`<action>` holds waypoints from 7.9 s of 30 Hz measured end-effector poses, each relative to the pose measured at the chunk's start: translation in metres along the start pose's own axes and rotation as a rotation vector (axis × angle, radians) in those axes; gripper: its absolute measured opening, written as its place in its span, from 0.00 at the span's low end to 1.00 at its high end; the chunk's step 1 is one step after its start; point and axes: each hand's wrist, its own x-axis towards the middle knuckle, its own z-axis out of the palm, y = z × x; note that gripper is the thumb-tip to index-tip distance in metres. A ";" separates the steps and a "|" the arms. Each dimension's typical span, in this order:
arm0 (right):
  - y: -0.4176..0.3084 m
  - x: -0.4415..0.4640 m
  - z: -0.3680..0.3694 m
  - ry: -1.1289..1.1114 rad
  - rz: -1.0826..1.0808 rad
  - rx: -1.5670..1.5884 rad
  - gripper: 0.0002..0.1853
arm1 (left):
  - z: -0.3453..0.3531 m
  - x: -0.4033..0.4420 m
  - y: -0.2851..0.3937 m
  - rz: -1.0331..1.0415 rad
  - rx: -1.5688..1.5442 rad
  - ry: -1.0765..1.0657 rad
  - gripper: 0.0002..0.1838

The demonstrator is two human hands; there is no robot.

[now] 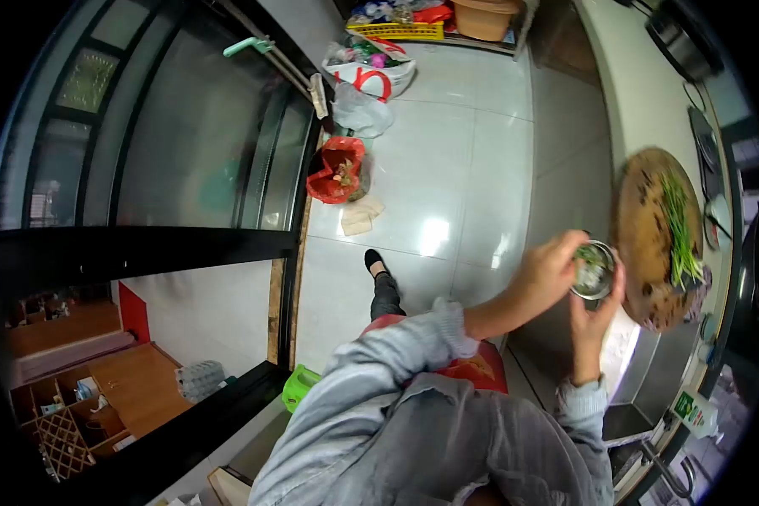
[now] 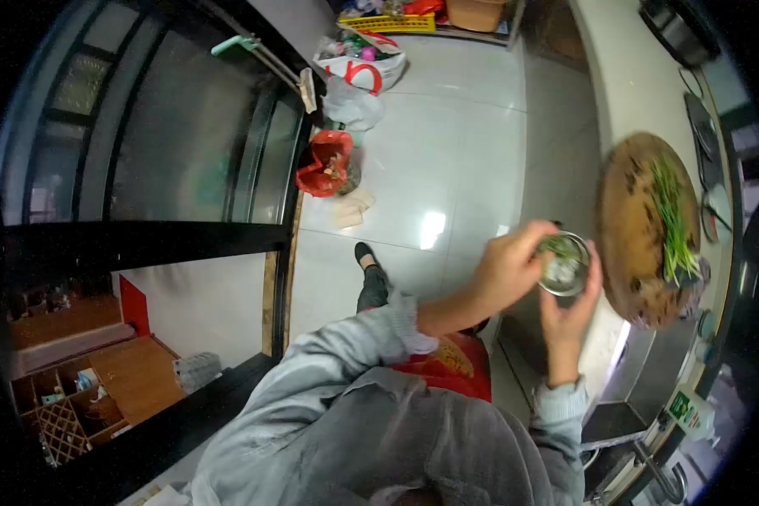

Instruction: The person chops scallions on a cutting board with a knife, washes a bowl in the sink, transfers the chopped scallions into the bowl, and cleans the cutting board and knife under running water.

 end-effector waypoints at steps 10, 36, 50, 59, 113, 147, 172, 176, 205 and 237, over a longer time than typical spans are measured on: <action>-0.071 0.066 0.455 -0.488 -0.003 0.307 0.42 | -0.374 0.019 -0.210 -0.452 0.348 0.403 0.17; 0.122 0.000 0.935 -1.312 -0.478 -0.604 0.30 | -0.551 -0.077 -0.748 -0.626 0.916 0.279 0.24; 0.134 0.000 0.920 -1.168 -0.426 -0.307 0.32 | -0.612 -0.048 -0.682 -0.746 0.492 0.438 0.21; 0.156 -0.016 0.899 -1.314 -0.596 -0.414 0.30 | -0.569 -0.131 -0.723 -0.965 0.310 0.708 0.25; 0.197 -0.039 0.762 -0.482 0.251 0.522 0.33 | -0.482 -0.048 -0.654 -0.683 1.220 0.120 0.07; 0.158 -0.013 0.773 -0.748 0.188 0.565 0.37 | -0.473 0.002 -0.612 -0.627 0.560 0.070 0.26; 0.141 -0.006 0.776 -0.973 0.763 1.055 0.34 | -0.482 0.006 -0.597 -0.405 0.623 0.169 0.14; 0.142 -0.002 0.772 -0.908 0.846 1.178 0.32 | -0.488 0.013 -0.600 -0.339 0.590 0.118 0.08; 0.130 0.009 0.813 -0.710 0.777 0.711 0.14 | -0.452 -0.011 -0.593 -0.698 0.269 0.410 0.08; 0.110 -0.008 0.828 -1.152 0.231 0.131 0.16 | -0.508 -0.068 -0.504 -0.707 -0.837 0.965 0.08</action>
